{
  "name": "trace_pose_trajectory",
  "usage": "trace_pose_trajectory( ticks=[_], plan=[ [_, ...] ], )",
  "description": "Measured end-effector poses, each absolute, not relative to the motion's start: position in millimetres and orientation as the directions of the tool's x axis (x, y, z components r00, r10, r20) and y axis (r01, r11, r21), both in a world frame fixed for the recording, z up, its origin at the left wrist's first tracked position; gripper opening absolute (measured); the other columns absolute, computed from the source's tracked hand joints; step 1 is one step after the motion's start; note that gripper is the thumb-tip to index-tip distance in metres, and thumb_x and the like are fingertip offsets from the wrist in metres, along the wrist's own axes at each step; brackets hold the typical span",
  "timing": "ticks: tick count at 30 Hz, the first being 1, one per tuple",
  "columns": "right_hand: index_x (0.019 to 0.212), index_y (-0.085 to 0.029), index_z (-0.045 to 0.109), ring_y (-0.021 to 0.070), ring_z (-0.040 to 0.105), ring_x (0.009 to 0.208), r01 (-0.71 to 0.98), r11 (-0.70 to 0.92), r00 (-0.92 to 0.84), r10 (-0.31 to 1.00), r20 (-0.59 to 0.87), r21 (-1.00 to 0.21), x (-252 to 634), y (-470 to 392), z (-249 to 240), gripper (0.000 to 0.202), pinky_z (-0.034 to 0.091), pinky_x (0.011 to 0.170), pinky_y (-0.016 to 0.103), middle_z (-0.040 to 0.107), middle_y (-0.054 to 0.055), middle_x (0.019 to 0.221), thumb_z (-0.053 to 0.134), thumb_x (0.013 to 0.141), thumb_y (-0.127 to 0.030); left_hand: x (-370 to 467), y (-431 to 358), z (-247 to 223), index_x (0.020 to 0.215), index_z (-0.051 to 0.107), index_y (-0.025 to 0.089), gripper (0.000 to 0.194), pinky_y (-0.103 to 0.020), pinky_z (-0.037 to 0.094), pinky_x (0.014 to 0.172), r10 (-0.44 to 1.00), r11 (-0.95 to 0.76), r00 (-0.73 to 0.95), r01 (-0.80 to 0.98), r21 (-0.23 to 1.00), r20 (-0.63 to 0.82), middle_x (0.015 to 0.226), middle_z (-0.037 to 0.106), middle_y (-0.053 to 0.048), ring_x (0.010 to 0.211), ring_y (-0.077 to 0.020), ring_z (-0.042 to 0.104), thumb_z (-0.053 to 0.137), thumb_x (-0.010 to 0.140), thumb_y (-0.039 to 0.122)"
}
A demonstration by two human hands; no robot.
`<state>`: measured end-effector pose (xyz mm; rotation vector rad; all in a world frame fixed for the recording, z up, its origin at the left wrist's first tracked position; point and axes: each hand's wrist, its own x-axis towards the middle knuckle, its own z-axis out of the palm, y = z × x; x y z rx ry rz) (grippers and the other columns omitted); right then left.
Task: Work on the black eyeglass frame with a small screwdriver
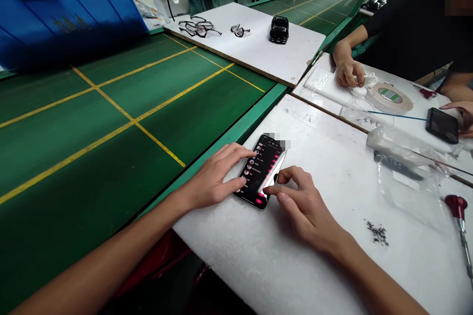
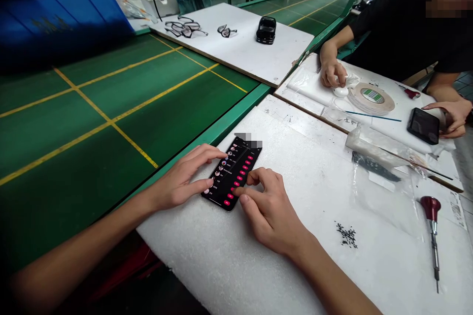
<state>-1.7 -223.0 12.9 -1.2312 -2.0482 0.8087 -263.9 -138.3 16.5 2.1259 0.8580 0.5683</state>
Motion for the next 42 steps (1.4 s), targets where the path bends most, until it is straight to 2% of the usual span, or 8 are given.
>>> trace_pose_trajectory(
  ticks=[6,9,12,18,27,31,36,42],
  plan=[
    [0.133,-0.027,0.069,0.0244,0.054,0.100,0.552,0.257,-0.191,0.965,0.180,-0.793,-3.6,-220.2,7.1,0.038,0.043,0.089,0.047,0.056,0.007,0.105,0.039,0.109,-0.030,-263.1,-138.2,18.3,0.142,0.054,0.024,0.049,-0.045,0.042,0.112,0.731,-0.470,0.674,0.384,0.795,0.107,0.140,0.057,-0.008,0.130,-0.0294,0.052,0.058,0.094,0.028],
    [0.136,-0.029,0.067,0.0247,0.054,0.103,0.544,0.300,-0.249,0.950,0.190,-0.784,-2.0,-220.3,8.3,0.039,0.042,0.091,0.047,0.056,0.007,0.108,0.039,0.109,-0.030,-263.0,-137.9,18.4,0.142,0.054,0.023,0.047,-0.044,0.041,0.112,0.731,-0.466,0.674,0.378,0.800,0.107,0.140,0.056,-0.008,0.130,-0.0289,0.051,0.056,0.096,0.029],
    [0.127,-0.028,0.073,0.0244,0.053,0.101,0.572,0.345,-0.318,0.930,0.187,-0.744,-1.7,-221.0,9.6,0.036,0.041,0.091,0.048,0.055,0.006,0.104,0.041,0.109,-0.029,-263.8,-138.0,17.9,0.142,0.054,0.022,0.045,-0.045,0.040,0.112,0.728,-0.466,0.677,0.376,0.801,0.106,0.140,0.057,-0.009,0.129,-0.0290,0.052,0.053,0.098,0.031],
    [0.130,-0.023,0.069,0.0234,0.054,0.101,0.569,0.274,-0.199,0.961,0.193,-0.776,-4.0,-219.8,6.7,0.036,0.045,0.088,0.046,0.059,0.007,0.105,0.040,0.110,-0.029,-263.6,-137.9,17.5,0.141,0.055,0.022,0.042,-0.044,0.042,0.109,0.735,-0.461,0.670,0.380,0.802,0.106,0.139,0.057,-0.009,0.127,-0.0288,0.053,0.048,0.100,0.031],
    [0.147,-0.026,0.057,0.0260,0.053,0.110,0.631,0.274,-0.215,0.961,0.176,-0.726,-4.3,-219.9,6.3,0.043,0.044,0.096,0.050,0.056,0.009,0.118,0.046,0.107,-0.037,-262.4,-138.3,19.6,0.140,0.056,0.022,0.041,-0.042,0.042,0.111,0.736,-0.465,0.666,0.374,0.802,0.116,0.138,0.058,-0.007,0.127,-0.0274,0.053,0.049,0.100,0.030],
    [0.144,-0.028,0.061,0.0268,0.053,0.112,0.675,0.283,-0.225,0.959,0.175,-0.682,-4.9,-219.3,4.4,0.041,0.042,0.101,0.052,0.055,0.009,0.120,0.047,0.107,-0.039,-262.2,-139.4,18.4,0.141,0.054,0.024,0.044,-0.043,0.040,0.114,0.737,-0.473,0.666,0.390,0.790,0.113,0.141,0.057,-0.006,0.129,-0.0271,0.053,0.055,0.097,0.027],
    [0.147,-0.027,0.057,0.0253,0.055,0.111,0.618,0.244,-0.195,0.968,0.155,-0.747,-3.4,-219.5,6.2,0.043,0.044,0.098,0.050,0.056,0.009,0.119,0.042,0.108,-0.038,-261.2,-139.5,17.3,0.142,0.054,0.025,0.053,-0.046,0.039,0.117,0.746,-0.487,0.655,0.416,0.768,0.118,0.141,0.057,-0.006,0.130,-0.0284,0.053,0.062,0.090,0.022],
    [0.144,-0.027,0.059,0.0253,0.055,0.110,0.607,0.228,-0.186,0.972,0.143,-0.762,-4.0,-219.5,8.1,0.041,0.045,0.099,0.050,0.057,0.008,0.117,0.042,0.108,-0.037,-261.2,-139.8,17.9,0.140,0.055,0.025,0.050,-0.046,0.044,0.112,0.747,-0.494,0.654,0.423,0.759,0.122,0.139,0.058,-0.007,0.127,-0.0288,0.054,0.061,0.090,0.021]
  ],
)
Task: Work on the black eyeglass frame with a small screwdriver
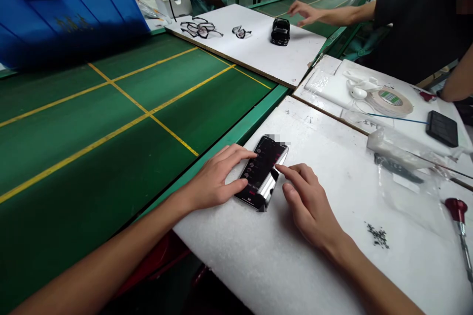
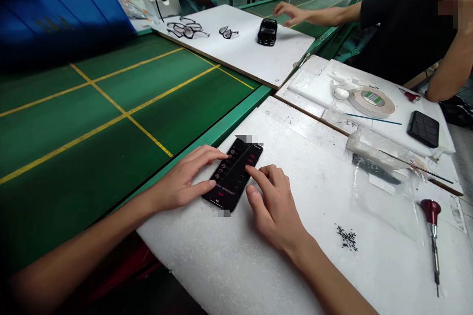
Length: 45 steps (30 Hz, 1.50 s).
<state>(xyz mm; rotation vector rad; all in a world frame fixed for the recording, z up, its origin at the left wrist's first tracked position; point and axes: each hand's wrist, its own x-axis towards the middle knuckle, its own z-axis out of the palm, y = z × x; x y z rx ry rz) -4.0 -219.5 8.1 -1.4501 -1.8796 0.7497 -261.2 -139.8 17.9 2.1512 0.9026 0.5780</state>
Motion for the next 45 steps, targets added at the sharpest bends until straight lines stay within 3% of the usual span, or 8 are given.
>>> trace_pose_trajectory(
  ticks=[6,15,31,37,45],
  plan=[
    [0.144,-0.027,0.059,0.0256,0.055,0.111,0.608,0.242,-0.199,0.968,0.150,-0.756,-3.2,-219.4,7.9,0.041,0.044,0.100,0.049,0.057,0.008,0.118,0.043,0.107,-0.036,-260.2,-140.2,16.4,0.141,0.054,0.025,0.057,-0.044,0.046,0.112,0.753,-0.509,0.646,0.454,0.731,0.123,0.139,0.057,-0.007,0.127,-0.0280,0.054,0.068,0.086,0.020],
    [0.134,-0.026,0.069,0.0239,0.055,0.107,0.595,0.292,-0.240,0.954,0.181,-0.749,-2.9,-219.5,7.2,0.040,0.041,0.096,0.049,0.058,0.007,0.110,0.038,0.110,-0.030,-262.3,-138.9,20.3,0.140,0.055,0.024,0.043,-0.045,0.042,0.114,0.743,-0.476,0.660,0.407,0.779,0.109,0.140,0.058,-0.007,0.129,-0.0282,0.054,0.056,0.097,0.026],
    [0.133,-0.029,0.069,0.0250,0.056,0.107,0.577,0.262,-0.216,0.962,0.164,-0.774,-2.9,-220.2,9.5,0.040,0.041,0.097,0.049,0.059,0.007,0.111,0.037,0.109,-0.032,-261.2,-139.6,17.8,0.140,0.054,0.026,0.059,-0.046,0.046,0.112,0.738,-0.529,0.660,0.441,0.725,0.136,0.137,0.057,-0.008,0.128,-0.0296,0.054,0.071,0.083,0.021],
    [0.128,-0.026,0.074,0.0244,0.054,0.104,0.583,0.302,-0.259,0.949,0.180,-0.754,-2.8,-220.1,9.0,0.040,0.041,0.095,0.050,0.056,0.007,0.106,0.039,0.108,-0.030,-262.2,-139.5,19.0,0.141,0.053,0.023,0.052,-0.045,0.046,0.111,0.730,-0.500,0.670,0.393,0.771,0.132,0.138,0.057,-0.009,0.128,-0.0292,0.053,0.061,0.090,0.023],
    [0.127,-0.027,0.074,0.0250,0.055,0.104,0.547,0.278,-0.228,0.957,0.179,-0.790,-1.2,-220.8,9.4,0.040,0.043,0.094,0.051,0.057,0.008,0.108,0.039,0.109,-0.032,-263.2,-138.7,17.9,0.142,0.053,0.025,0.055,-0.047,0.044,0.112,0.728,-0.503,0.674,0.399,0.766,0.126,0.140,0.057,-0.009,0.129,-0.0307,0.052,0.064,0.087,0.023]
  ],
)
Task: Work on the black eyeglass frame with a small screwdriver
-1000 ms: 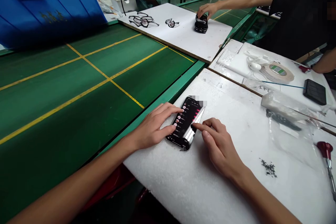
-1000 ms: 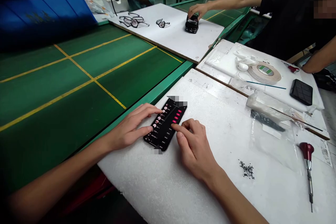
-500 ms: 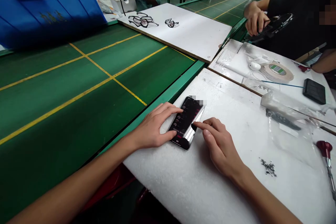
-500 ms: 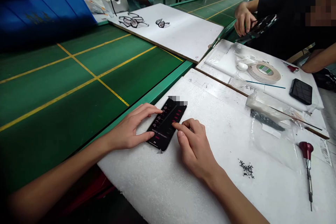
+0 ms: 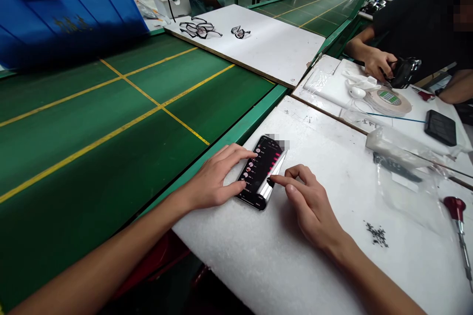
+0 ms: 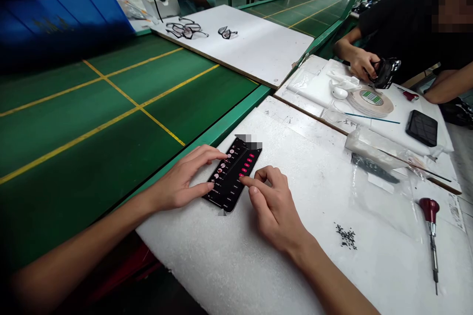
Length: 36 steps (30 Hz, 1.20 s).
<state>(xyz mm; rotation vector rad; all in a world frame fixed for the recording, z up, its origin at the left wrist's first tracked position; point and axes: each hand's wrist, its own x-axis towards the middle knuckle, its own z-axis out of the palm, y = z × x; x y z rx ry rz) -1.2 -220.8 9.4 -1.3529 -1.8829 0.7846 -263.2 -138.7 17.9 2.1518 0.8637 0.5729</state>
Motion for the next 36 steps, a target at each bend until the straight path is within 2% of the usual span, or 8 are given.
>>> trace_pose_trajectory(
  ticks=[8,13,20,28,36],
  plan=[
    [0.126,-0.027,0.074,0.0253,0.055,0.105,0.552,0.284,-0.244,0.954,0.174,-0.784,-1.0,-220.6,11.0,0.040,0.042,0.095,0.050,0.057,0.007,0.108,0.039,0.108,-0.031,-261.6,-139.7,17.0,0.141,0.053,0.028,0.060,-0.047,0.046,0.112,0.735,-0.524,0.665,0.433,0.734,0.132,0.137,0.056,-0.008,0.129,-0.0302,0.053,0.070,0.084,0.020],
    [0.127,-0.030,0.074,0.0255,0.054,0.107,0.555,0.316,-0.290,0.941,0.176,-0.770,-2.0,-220.1,11.7,0.039,0.042,0.096,0.050,0.055,0.007,0.108,0.041,0.108,-0.030,-262.2,-138.9,17.9,0.142,0.052,0.025,0.053,-0.045,0.046,0.111,0.727,-0.498,0.675,0.394,0.772,0.125,0.139,0.056,-0.009,0.129,-0.0293,0.053,0.063,0.090,0.024],
    [0.125,-0.032,0.075,0.0271,0.054,0.111,0.555,0.324,-0.306,0.936,0.174,-0.766,-1.8,-220.4,11.8,0.039,0.043,0.098,0.052,0.054,0.008,0.114,0.040,0.107,-0.032,-263.7,-138.6,19.4,0.144,0.054,0.025,0.052,-0.047,0.046,0.108,0.729,-0.475,0.676,0.384,0.792,0.110,0.140,0.057,-0.010,0.127,-0.0312,0.053,0.059,0.092,0.026],
    [0.124,-0.028,0.076,0.0255,0.054,0.107,0.530,0.302,-0.276,0.945,0.175,-0.792,-1.3,-220.2,11.4,0.040,0.043,0.098,0.051,0.054,0.008,0.110,0.040,0.108,-0.033,-262.3,-140.0,16.8,0.142,0.053,0.026,0.061,-0.046,0.046,0.112,0.736,-0.511,0.665,0.419,0.751,0.129,0.137,0.057,-0.008,0.129,-0.0300,0.053,0.068,0.083,0.020],
    [0.125,-0.030,0.075,0.0248,0.054,0.110,0.519,0.324,-0.304,0.935,0.183,-0.791,-0.9,-220.8,12.3,0.038,0.040,0.100,0.050,0.054,0.007,0.113,0.041,0.108,-0.031,-261.8,-139.5,17.3,0.142,0.053,0.027,0.059,-0.047,0.046,0.112,0.735,-0.518,0.666,0.425,0.743,0.131,0.140,0.056,-0.007,0.128,-0.0297,0.053,0.066,0.085,0.020]
  ],
)
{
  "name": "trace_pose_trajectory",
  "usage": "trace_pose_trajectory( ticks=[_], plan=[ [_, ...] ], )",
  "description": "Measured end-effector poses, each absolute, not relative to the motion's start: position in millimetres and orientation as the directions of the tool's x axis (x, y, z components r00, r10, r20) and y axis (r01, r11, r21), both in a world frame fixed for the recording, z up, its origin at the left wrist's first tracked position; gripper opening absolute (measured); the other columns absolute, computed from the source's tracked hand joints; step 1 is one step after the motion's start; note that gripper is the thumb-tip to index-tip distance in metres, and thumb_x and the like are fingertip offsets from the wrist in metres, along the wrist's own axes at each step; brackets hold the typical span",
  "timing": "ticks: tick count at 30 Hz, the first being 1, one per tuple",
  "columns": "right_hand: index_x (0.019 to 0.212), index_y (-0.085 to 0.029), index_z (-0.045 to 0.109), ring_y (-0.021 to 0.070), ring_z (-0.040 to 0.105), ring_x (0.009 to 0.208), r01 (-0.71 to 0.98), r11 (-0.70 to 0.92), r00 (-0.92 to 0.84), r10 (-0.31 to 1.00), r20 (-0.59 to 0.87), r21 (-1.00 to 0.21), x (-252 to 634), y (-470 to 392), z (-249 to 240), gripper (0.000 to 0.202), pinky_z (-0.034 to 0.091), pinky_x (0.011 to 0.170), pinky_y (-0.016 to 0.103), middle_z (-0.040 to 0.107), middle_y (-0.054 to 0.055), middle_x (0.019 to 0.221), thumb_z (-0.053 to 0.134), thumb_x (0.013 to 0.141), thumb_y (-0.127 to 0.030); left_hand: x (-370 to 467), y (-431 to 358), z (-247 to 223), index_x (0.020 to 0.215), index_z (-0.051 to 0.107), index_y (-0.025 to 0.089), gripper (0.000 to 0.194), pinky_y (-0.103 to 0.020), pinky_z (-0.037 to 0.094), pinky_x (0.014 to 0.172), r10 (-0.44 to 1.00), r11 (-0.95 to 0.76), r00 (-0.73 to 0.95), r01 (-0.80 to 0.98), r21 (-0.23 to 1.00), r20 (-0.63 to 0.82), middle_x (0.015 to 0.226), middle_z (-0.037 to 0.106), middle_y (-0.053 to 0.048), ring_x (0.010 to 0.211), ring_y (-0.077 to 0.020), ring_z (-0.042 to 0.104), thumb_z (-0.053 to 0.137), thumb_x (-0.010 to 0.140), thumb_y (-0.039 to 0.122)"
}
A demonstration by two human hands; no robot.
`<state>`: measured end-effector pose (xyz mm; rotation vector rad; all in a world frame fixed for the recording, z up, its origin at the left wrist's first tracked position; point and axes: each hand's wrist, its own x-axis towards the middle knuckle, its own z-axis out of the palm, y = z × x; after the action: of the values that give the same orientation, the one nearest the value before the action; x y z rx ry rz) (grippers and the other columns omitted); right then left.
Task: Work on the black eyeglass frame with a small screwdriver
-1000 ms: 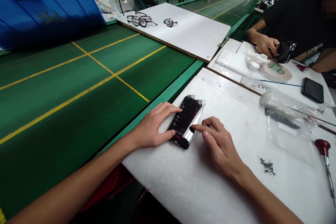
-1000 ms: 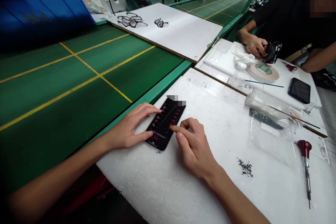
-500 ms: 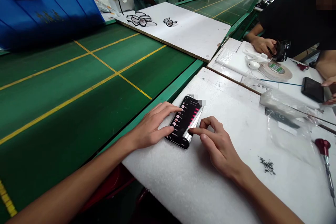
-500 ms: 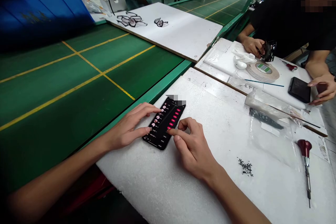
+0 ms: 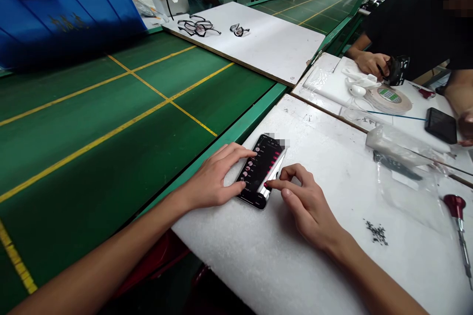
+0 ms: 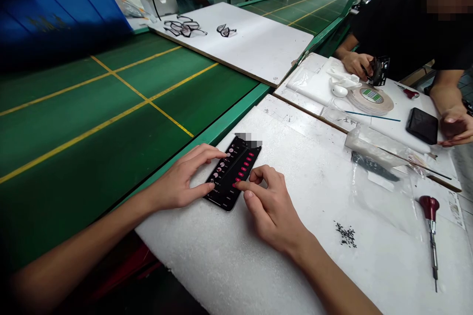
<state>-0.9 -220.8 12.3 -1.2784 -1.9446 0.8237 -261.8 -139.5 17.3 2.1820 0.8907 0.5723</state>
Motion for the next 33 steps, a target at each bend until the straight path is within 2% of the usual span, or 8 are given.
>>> trace_pose_trajectory(
  ticks=[7,18,25,33],
  plan=[
    [0.126,-0.031,0.074,0.0249,0.054,0.113,0.509,0.343,-0.333,0.924,0.187,-0.790,0.5,-222.0,10.4,0.037,0.041,0.101,0.049,0.054,0.007,0.117,0.042,0.108,-0.031,-262.7,-139.1,18.8,0.143,0.055,0.024,0.051,-0.043,0.043,0.111,0.732,-0.473,0.671,0.380,0.795,0.115,0.139,0.057,-0.007,0.128,-0.0283,0.052,0.059,0.092,0.024],
    [0.128,-0.032,0.073,0.0260,0.050,0.120,0.492,0.454,-0.514,0.840,0.174,-0.743,0.8,-221.6,20.2,0.037,0.037,0.105,0.049,0.051,0.007,0.126,0.047,0.104,-0.021,-262.7,-139.3,18.5,0.141,0.054,0.024,0.049,-0.045,0.044,0.109,0.736,-0.466,0.668,0.390,0.794,0.104,0.140,0.057,-0.008,0.127,-0.0291,0.053,0.056,0.093,0.025],
    [0.129,-0.032,0.072,0.0262,0.052,0.118,0.457,0.418,-0.449,0.870,0.202,-0.785,3.9,-222.7,15.7,0.037,0.041,0.102,0.048,0.052,0.007,0.123,0.043,0.107,-0.029,-263.5,-139.7,17.7,0.143,0.052,0.025,0.058,-0.047,0.044,0.112,0.729,-0.507,0.672,0.407,0.760,0.127,0.140,0.056,-0.008,0.128,-0.0305,0.053,0.065,0.086,0.024],
    [0.131,-0.033,0.071,0.0254,0.053,0.116,0.447,0.393,-0.411,0.888,0.205,-0.804,3.7,-222.7,11.8,0.037,0.042,0.101,0.049,0.052,0.006,0.122,0.043,0.108,-0.030,-262.2,-138.9,16.1,0.143,0.052,0.027,0.063,-0.046,0.046,0.112,0.727,-0.528,0.674,0.426,0.735,0.131,0.138,0.055,-0.008,0.129,-0.0295,0.053,0.071,0.083,0.022]
  ],
)
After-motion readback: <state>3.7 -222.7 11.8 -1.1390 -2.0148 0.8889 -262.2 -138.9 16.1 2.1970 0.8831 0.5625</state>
